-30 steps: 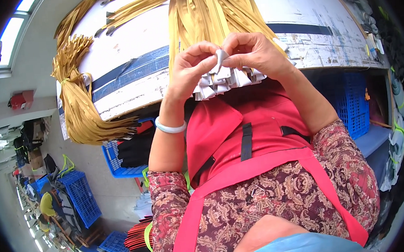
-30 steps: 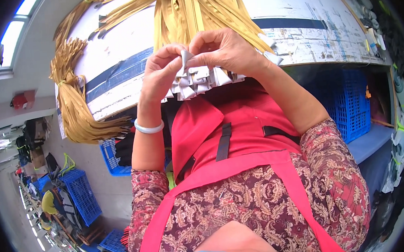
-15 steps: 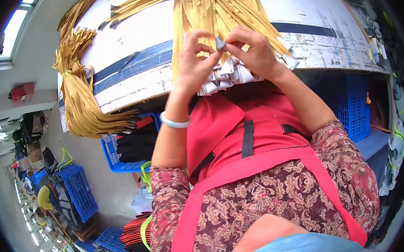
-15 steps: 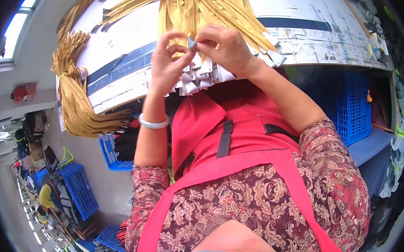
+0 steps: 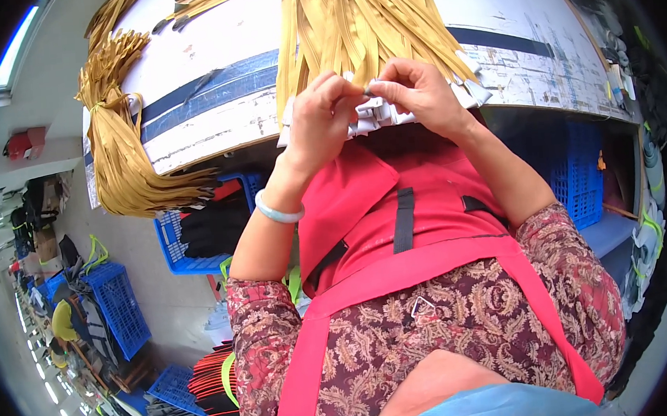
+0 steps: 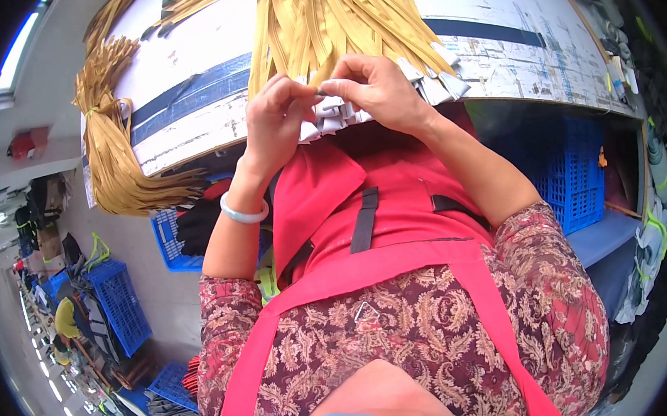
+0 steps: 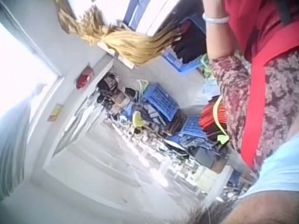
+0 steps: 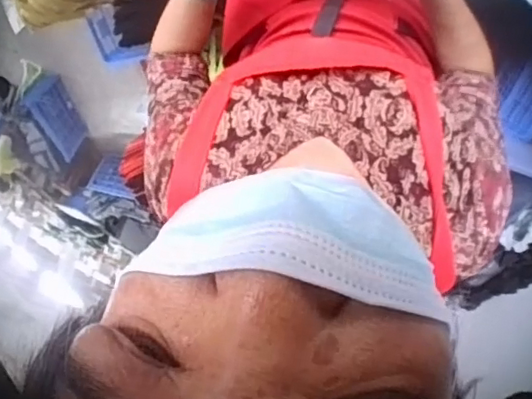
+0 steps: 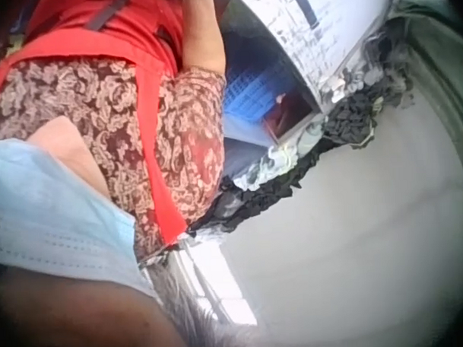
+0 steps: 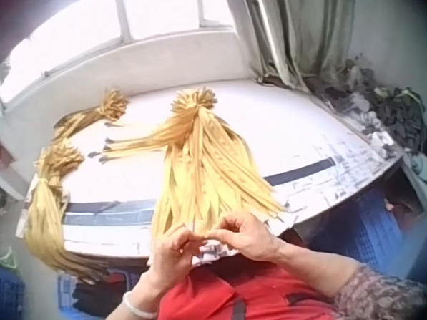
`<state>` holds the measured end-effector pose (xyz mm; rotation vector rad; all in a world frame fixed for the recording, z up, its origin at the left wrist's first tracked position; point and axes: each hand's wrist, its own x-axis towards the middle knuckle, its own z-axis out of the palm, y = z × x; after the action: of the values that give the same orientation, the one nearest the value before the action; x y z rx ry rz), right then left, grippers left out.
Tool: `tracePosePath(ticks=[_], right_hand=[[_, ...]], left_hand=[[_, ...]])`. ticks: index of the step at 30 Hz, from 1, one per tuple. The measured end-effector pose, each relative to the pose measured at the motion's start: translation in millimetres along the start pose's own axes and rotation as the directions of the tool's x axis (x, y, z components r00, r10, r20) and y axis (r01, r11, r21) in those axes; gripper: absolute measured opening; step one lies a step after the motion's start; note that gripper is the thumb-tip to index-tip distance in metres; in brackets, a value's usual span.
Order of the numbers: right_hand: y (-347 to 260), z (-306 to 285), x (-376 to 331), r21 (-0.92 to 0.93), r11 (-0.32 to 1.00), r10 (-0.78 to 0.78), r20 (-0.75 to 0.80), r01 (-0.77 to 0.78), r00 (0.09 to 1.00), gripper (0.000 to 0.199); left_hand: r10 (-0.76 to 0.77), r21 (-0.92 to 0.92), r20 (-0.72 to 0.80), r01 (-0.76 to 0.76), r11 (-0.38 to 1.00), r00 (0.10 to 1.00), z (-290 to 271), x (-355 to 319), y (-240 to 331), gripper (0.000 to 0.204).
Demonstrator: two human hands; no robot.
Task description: Inspecting and organizing bundles of yellow fabric straps with white tags at a manufacturing workbench.
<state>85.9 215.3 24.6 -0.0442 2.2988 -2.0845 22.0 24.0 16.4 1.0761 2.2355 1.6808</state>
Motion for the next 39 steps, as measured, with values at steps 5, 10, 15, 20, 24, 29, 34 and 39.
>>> tracePosePath(ticks=[5, 10, 15, 20, 24, 29, 34, 39], right_hand=[[5.8, -23.2, -18.3, 0.162, 0.986, 0.08, -0.276, -0.036, 0.958, 0.019], [17.0, -92.6, -38.9, -0.199, 0.974, 0.039, -0.339, -0.112, 0.94, 0.023], [21.8, -66.8, -40.2, -0.76, 0.624, -0.055, -0.278, -0.185, 0.959, 0.022], [22.6, -60.2, -42.3, -0.785, 0.619, -0.151, -0.111, 0.007, 0.982, 0.018], [29.0, -62.9, -40.8, -0.786, 0.607, -0.059, 0.105, 0.119, 0.993, 0.013], [19.6, -77.5, -30.6, -0.585, 0.753, -0.223, 0.204, 0.301, 0.953, 0.014], [-11.2, -64.6, -17.3, -0.234, 0.962, 0.181, 0.164, -0.14, 0.97, 0.006], [16.2, -79.8, -19.2, -0.721, 0.628, -0.077, 0.315, 0.292, 0.946, 0.011]], left_hand=[[0.088, -0.007, -0.373, -0.098, 0.995, 0.924, -58.4, 0.6, -25.8, 0.02], [0.205, 0.21, -0.809, -0.055, 0.976, 0.551, -172.8, 3.2, -23.9, 0.029], [0.149, 0.273, -0.261, -0.076, 0.959, 0.954, -59.4, 1.6, -18.4, 0.025], [0.072, 0.069, 0.1, -0.079, 0.994, 0.992, 43.9, 4.0, -1.1, 0.017], [0.095, 0.083, 0.154, -0.109, 0.991, 0.984, 55.1, 13.4, 2.2, 0.013], [0.028, -0.06, 0.164, -0.018, 0.998, 0.986, 51.2, 14.4, -0.6, 0.017], [0.055, -0.153, 0.096, -0.04, 0.987, 0.994, 44.6, 25.9, 0.2, 0.016], [-0.059, -0.191, 0.091, 0.076, 0.979, 0.994, 38.4, 18.0, -14.8, 0.011]])
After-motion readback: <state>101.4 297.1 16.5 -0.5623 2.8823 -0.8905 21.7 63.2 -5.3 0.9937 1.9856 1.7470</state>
